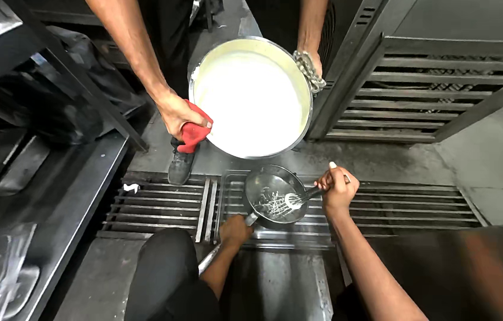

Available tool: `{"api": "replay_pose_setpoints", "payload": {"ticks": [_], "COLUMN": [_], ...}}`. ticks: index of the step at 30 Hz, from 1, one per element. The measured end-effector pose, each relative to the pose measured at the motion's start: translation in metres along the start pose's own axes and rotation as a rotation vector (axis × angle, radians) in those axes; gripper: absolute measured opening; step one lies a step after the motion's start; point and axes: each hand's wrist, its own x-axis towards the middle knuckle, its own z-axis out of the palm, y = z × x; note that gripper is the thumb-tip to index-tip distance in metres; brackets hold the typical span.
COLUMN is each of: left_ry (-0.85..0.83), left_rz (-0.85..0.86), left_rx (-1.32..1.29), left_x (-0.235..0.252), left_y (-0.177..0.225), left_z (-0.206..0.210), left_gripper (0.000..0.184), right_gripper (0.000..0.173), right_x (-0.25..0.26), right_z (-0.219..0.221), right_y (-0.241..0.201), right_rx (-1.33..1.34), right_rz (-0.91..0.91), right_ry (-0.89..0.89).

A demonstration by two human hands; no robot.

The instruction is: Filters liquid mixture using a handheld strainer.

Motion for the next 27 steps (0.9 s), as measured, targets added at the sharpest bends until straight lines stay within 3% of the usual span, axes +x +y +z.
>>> {"api": "replay_pose_setpoints", "payload": {"ticks": [14, 20, 27], "left_ry": [0.001, 0.006, 0.009], "left_rz": [-0.031, -0.052, -0.060], "left_rx": [-0.076, -0.116, -0.057], "left_x": [0.002, 0.008, 0.001], "left_y": [-0.012, -0.022, -0.015], "left_z": [0.021, 0.023, 0.026], "left_gripper": [0.039, 0.039, 0.038], "right_gripper": [0.027, 0.038, 0.041], "right_x": [0.005, 0.013, 0.013], "right_z": [-0.009, -0.008, -0.007], "right_y": [-0.010, -0.018, -0.041], "right_rx": [-0.027, 0.059, 0.048], "right_rz": [-0.018, -0.077, -0.140], "right_ry": [0.119, 0.162, 0.045]}}
